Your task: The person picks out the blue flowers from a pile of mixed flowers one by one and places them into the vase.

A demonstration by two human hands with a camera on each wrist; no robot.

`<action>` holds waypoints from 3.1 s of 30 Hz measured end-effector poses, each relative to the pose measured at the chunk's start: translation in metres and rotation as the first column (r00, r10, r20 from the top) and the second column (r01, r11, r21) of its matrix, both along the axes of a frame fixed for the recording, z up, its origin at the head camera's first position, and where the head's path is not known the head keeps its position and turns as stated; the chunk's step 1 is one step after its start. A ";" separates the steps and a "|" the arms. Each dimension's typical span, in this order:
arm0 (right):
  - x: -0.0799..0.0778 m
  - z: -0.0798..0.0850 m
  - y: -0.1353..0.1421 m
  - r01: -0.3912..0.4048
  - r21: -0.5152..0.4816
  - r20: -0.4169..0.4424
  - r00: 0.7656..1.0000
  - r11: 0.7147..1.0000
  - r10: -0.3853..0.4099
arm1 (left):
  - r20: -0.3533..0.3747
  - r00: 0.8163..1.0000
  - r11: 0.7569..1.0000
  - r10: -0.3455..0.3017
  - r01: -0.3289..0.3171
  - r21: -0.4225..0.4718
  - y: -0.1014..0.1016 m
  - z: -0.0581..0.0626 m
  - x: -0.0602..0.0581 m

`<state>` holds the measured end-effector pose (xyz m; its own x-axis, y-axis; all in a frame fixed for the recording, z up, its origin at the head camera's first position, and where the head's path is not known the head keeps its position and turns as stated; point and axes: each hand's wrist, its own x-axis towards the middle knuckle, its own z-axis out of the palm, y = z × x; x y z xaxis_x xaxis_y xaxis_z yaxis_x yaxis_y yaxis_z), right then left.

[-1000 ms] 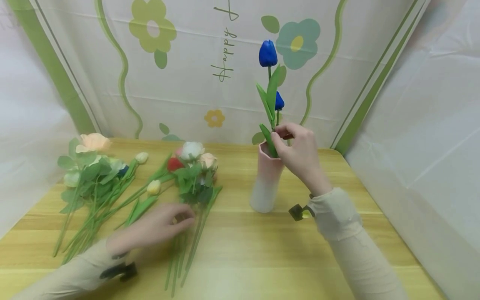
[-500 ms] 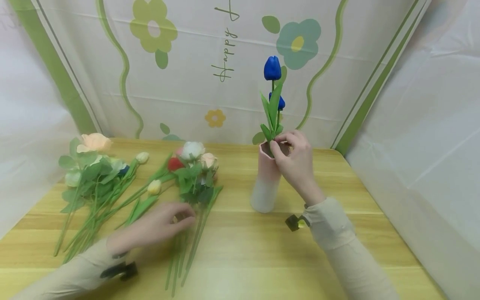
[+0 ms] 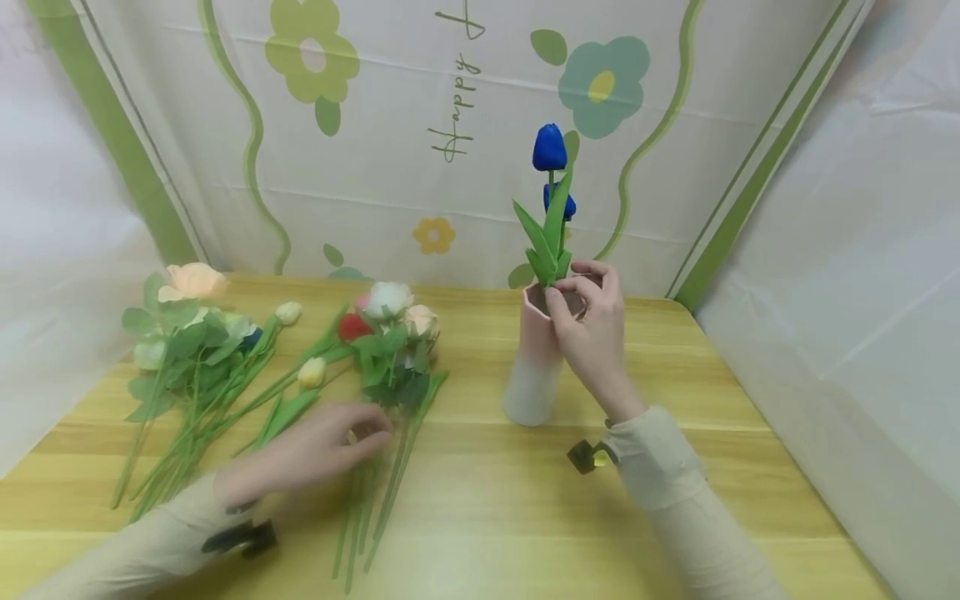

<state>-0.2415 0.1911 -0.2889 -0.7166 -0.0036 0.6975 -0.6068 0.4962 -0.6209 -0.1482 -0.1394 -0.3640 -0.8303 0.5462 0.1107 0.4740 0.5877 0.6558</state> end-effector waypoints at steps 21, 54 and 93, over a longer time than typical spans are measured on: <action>0.005 -0.032 0.006 -0.152 -0.207 0.226 0.954 0.966 0.198 | -0.014 1.000 1.000 0.002 -0.002 -0.011 -0.001 0.002 -0.001; 0.013 -0.021 -0.006 -0.037 -0.145 0.297 0.951 0.989 0.079 | -0.191 0.964 0.970 0.187 -0.212 -0.119 -0.047 0.043 -0.019; 0.002 -0.033 0.000 -0.087 -0.155 0.278 0.952 0.984 0.128 | 0.043 0.852 0.727 0.522 -0.418 -0.544 -0.150 0.031 -0.049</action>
